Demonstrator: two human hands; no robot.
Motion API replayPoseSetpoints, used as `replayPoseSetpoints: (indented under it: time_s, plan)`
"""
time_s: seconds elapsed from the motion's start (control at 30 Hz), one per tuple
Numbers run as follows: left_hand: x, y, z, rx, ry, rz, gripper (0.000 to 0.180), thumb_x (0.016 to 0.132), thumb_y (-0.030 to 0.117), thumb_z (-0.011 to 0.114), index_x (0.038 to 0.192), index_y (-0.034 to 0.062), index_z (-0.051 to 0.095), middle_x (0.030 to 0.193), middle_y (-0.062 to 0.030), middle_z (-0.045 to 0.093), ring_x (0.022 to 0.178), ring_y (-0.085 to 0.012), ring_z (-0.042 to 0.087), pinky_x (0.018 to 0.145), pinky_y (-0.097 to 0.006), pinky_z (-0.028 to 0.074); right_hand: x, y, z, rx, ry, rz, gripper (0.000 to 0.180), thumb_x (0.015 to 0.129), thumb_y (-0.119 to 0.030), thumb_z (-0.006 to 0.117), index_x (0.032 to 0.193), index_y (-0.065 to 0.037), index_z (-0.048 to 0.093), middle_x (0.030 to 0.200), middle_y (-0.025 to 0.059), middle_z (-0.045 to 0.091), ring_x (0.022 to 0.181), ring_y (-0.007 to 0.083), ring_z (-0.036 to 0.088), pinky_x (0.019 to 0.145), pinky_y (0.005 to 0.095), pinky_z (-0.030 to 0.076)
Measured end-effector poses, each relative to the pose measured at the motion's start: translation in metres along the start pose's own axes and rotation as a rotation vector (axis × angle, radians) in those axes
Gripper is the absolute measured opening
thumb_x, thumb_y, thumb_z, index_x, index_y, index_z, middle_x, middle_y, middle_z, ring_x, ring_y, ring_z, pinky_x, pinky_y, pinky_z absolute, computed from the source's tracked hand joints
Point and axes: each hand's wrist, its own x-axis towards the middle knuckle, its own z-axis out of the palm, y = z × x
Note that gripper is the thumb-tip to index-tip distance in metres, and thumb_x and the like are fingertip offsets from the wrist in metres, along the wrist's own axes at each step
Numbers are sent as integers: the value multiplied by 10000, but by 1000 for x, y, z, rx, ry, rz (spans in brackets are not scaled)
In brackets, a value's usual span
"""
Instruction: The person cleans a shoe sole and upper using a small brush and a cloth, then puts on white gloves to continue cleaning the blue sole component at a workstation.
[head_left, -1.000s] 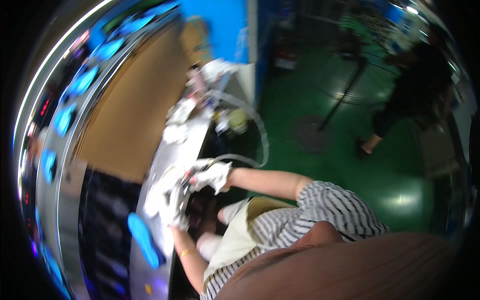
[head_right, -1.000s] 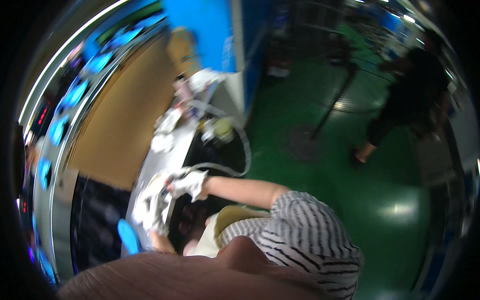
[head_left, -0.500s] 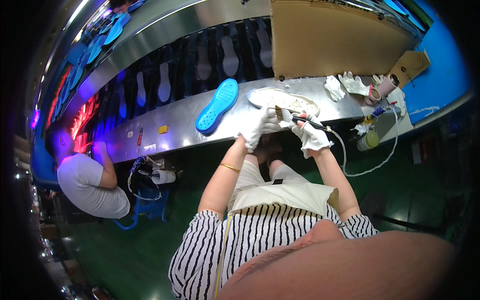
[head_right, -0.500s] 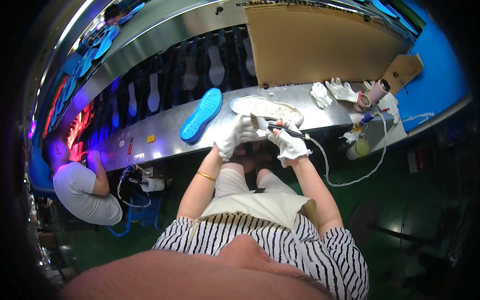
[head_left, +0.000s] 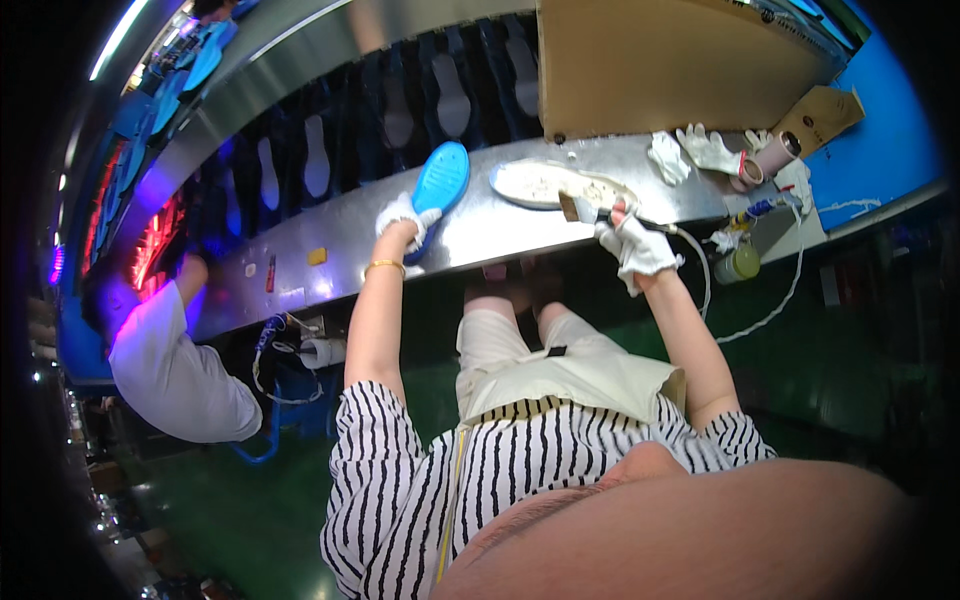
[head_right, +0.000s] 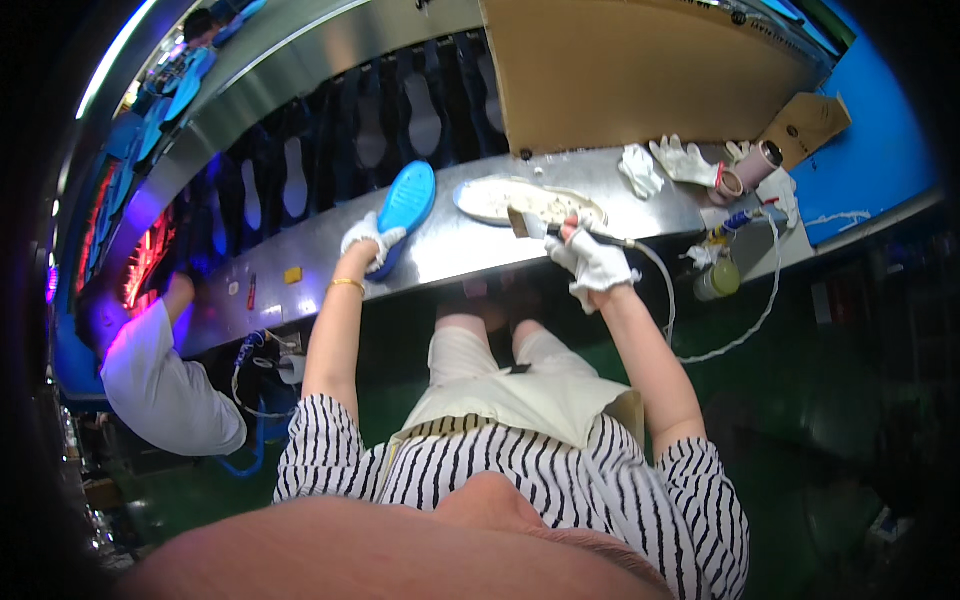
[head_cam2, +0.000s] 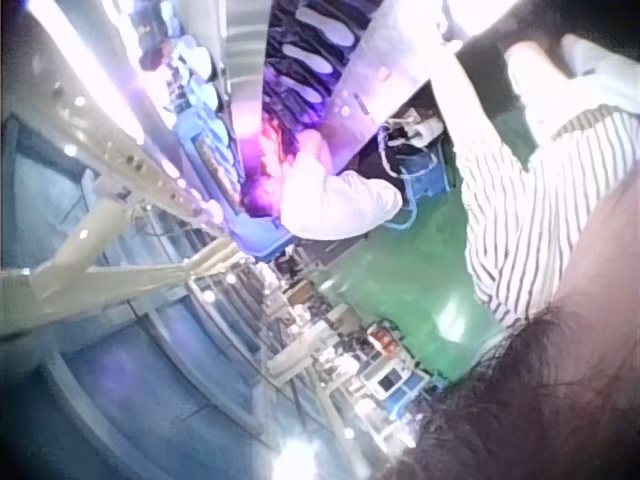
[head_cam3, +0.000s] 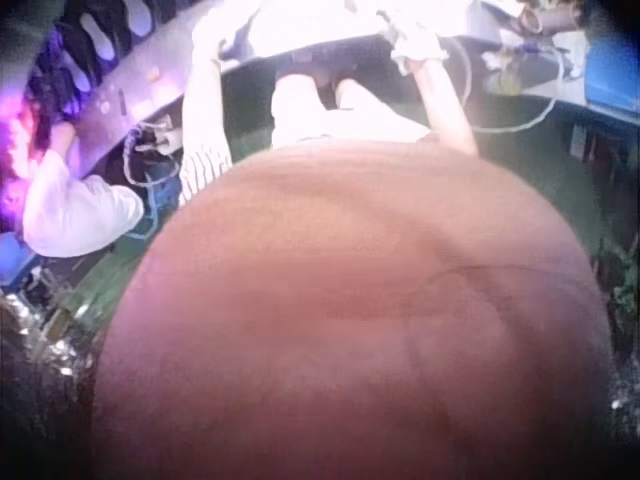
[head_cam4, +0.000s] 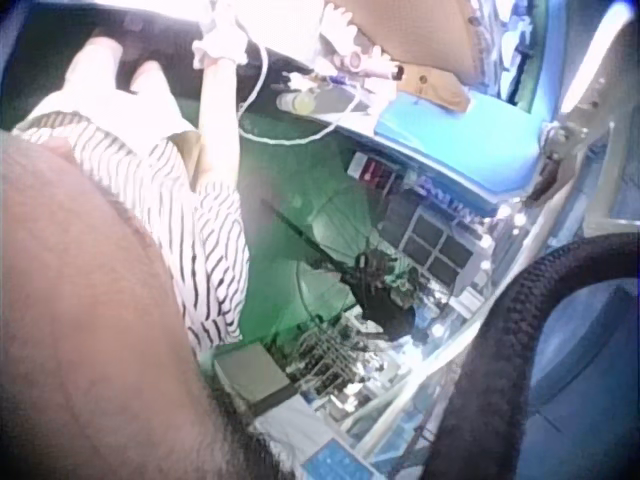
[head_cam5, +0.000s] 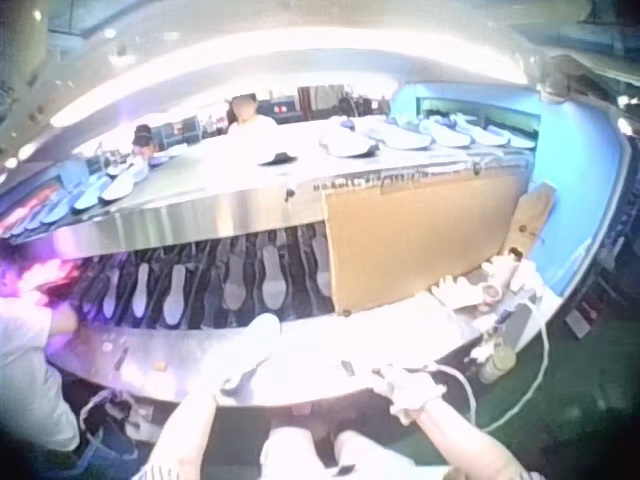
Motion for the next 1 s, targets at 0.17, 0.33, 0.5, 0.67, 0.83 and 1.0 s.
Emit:
replayPoseSetpoints:
  time_s: [0.17, 0.33, 0.5, 0.67, 0.83, 1.0]
  plan:
    - [11, 7, 0, -155, -174, 16, 758, 584, 510, 756, 1172, 75, 557, 1101, -146, 610, 981, -306, 597, 840, -375, 482, 7, -3, -5, 9, -18, 33, 237, 802, -64, 644, 1018, -53, 545, 925, 81, 593, 787, 245, 642, 712, 325, 542]
    - [-4, 7, 36, -845, -190, -12, 562, 704, 330, 739, 1126, 4, 563, 976, -119, 638, 794, -223, 633, 745, -357, 525, 2, -9, 3, -23, -41, -4, 237, 798, -55, 640, 1014, -52, 543, 915, 86, 593, 790, 238, 643, 709, 315, 537]
    - [-47, 10, 49, -1958, -523, 42, 345, 800, 144, 616, 1095, -15, 531, 926, -138, 634, 782, -237, 644, 729, -353, 545, -2, -17, 16, -130, -158, -78, 259, 806, -44, 622, 1033, -51, 499, 907, 97, 592, 785, 216, 639, 724, 300, 522]
    - [-101, 38, 36, -2021, -384, 394, 460, 768, 88, 614, 1196, 10, 465, 1038, -129, 588, 887, -236, 606, 792, -363, 525, -12, -23, 28, -212, -231, -190, 257, 808, -15, 604, 1030, -38, 476, 916, 114, 595, 796, 197, 631, 743, 288, 507]
    - [-110, 45, 35, -2147, -547, 255, 450, 802, 122, 626, 1202, 7, 456, 1038, -141, 587, 894, -239, 607, 775, -357, 535, -23, -25, 33, -305, -305, -321, 245, 793, 7, 627, 998, -29, 496, 898, 111, 609, 800, 180, 629, 751, 278, 503]
    - [-54, 33, 45, -1525, -171, 117, 485, 779, 235, 694, 1168, 12, 509, 1078, -121, 587, 929, -231, 588, 816, -361, 499, -38, -20, 42, -673, -298, -703, 186, 779, 50, 632, 947, 4, 567, 884, 97, 632, 812, 143, 630, 755, 258, 505]
